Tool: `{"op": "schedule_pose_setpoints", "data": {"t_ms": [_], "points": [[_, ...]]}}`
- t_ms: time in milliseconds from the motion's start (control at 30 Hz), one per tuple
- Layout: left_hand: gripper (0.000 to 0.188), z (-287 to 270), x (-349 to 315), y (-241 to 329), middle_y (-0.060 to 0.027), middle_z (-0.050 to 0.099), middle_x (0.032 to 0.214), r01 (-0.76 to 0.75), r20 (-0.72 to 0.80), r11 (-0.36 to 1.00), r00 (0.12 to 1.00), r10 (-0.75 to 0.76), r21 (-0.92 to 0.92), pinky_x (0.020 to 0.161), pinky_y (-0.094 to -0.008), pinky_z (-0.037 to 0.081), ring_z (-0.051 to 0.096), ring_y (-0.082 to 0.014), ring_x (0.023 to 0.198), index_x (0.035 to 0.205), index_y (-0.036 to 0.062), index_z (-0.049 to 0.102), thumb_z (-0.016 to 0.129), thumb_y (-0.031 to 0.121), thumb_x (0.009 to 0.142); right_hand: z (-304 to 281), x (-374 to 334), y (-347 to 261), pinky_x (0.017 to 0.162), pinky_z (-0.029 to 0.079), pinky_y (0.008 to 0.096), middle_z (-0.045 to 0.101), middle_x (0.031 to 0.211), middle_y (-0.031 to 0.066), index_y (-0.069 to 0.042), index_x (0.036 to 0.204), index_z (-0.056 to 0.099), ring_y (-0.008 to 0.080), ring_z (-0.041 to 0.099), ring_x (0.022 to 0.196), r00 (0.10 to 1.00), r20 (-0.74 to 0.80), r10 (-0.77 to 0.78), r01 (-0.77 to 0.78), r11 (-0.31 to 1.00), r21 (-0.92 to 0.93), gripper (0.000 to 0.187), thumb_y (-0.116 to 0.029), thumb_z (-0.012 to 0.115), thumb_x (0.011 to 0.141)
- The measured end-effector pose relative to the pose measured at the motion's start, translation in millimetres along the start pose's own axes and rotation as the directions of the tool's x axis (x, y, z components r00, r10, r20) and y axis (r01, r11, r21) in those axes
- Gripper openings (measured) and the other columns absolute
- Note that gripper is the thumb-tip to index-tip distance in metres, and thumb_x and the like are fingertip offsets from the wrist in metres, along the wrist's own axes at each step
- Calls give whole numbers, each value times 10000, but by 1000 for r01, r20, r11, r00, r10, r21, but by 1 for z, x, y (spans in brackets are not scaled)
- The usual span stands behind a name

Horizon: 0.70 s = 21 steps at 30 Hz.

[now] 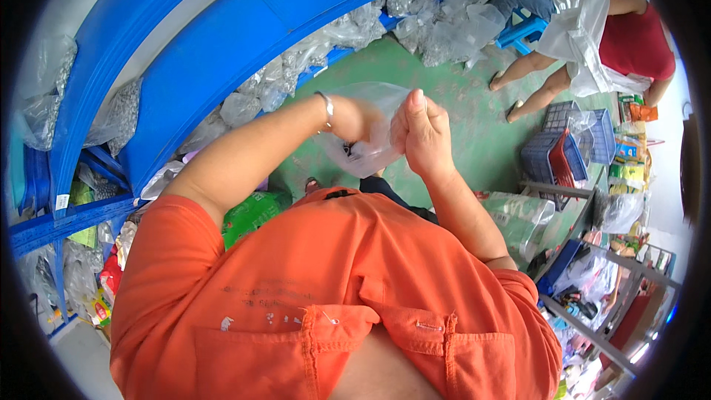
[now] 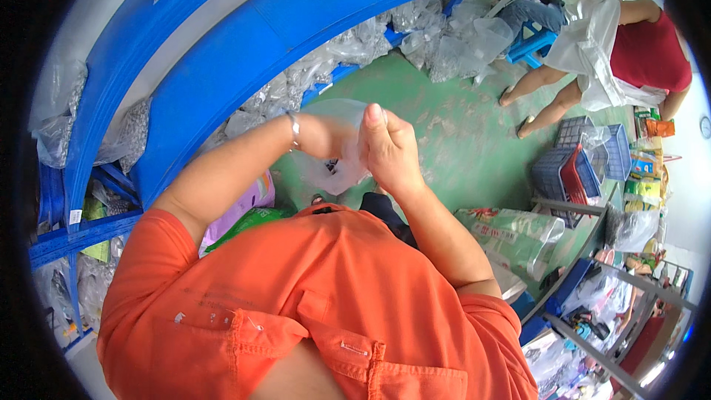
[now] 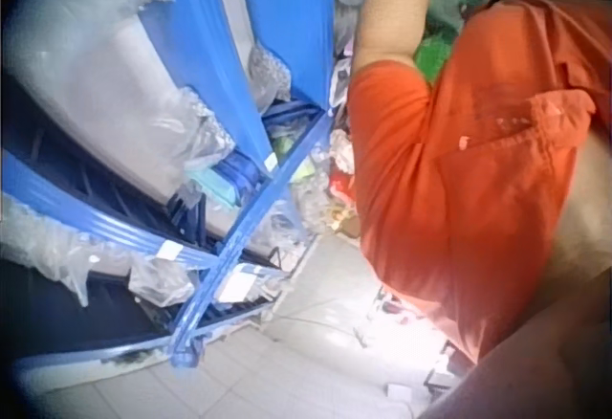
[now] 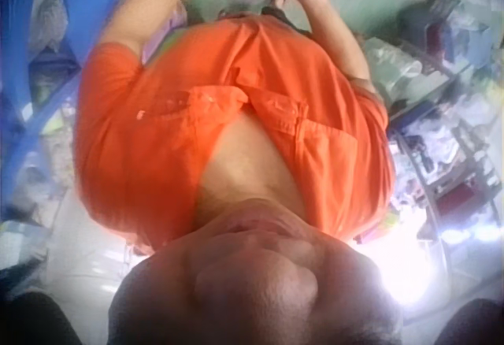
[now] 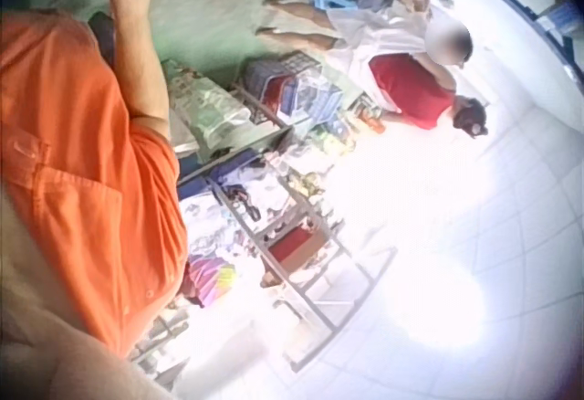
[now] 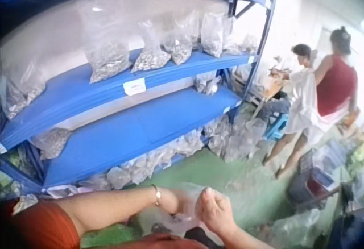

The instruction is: The person counts and places small metal rings into plastic bags, then places the filled bags onto a storage shelf and moves to a workstation to continue bagging more rings.

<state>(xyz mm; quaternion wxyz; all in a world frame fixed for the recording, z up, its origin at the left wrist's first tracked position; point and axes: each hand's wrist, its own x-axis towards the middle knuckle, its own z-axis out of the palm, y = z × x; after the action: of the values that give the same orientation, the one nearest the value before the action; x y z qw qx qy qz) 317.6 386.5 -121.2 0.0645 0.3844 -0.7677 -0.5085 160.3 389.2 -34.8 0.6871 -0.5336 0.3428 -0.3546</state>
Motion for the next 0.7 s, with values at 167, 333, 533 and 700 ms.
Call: {"op": "schedule_pose_setpoints", "data": {"t_ms": [167,333,533,700], "points": [[199,-47,37,38,-84,604,889,262,-140,785,905,-402,-562,702,-320,445,577,-190,810,892,35,595,528,123,726,-54,45,-41,430,320,209,421,522,-30,-65,607,444,53,379,474,985,170,-41,42,999,-3,443,-400,411,896],[187,-98,84,23,-88,618,919,237,-212,971,952,-223,44,740,-316,434,570,-180,860,871,27,605,531,137,739,-84,83,-61,354,268,237,365,481,-10,-81,590,381,80,327,388,975,201,-93,98,995,-11,426,-356,378,915],[737,-142,45,93,-226,549,1038,237,-536,966,831,-148,100,807,-352,423,541,-289,947,1057,-38,487,455,632,754,-100,112,-105,334,260,226,351,472,-37,-110,587,367,58,314,382,976,180,-122,109,991,79,409,-357,383,912],[338,-159,-27,185,-131,557,813,273,-414,673,908,55,688,775,-420,404,531,-324,791,703,26,542,659,335,633,-109,145,-148,327,246,245,329,429,10,-93,547,339,99,295,343,943,228,-245,173,940,295,470,-378,338,921]]}}
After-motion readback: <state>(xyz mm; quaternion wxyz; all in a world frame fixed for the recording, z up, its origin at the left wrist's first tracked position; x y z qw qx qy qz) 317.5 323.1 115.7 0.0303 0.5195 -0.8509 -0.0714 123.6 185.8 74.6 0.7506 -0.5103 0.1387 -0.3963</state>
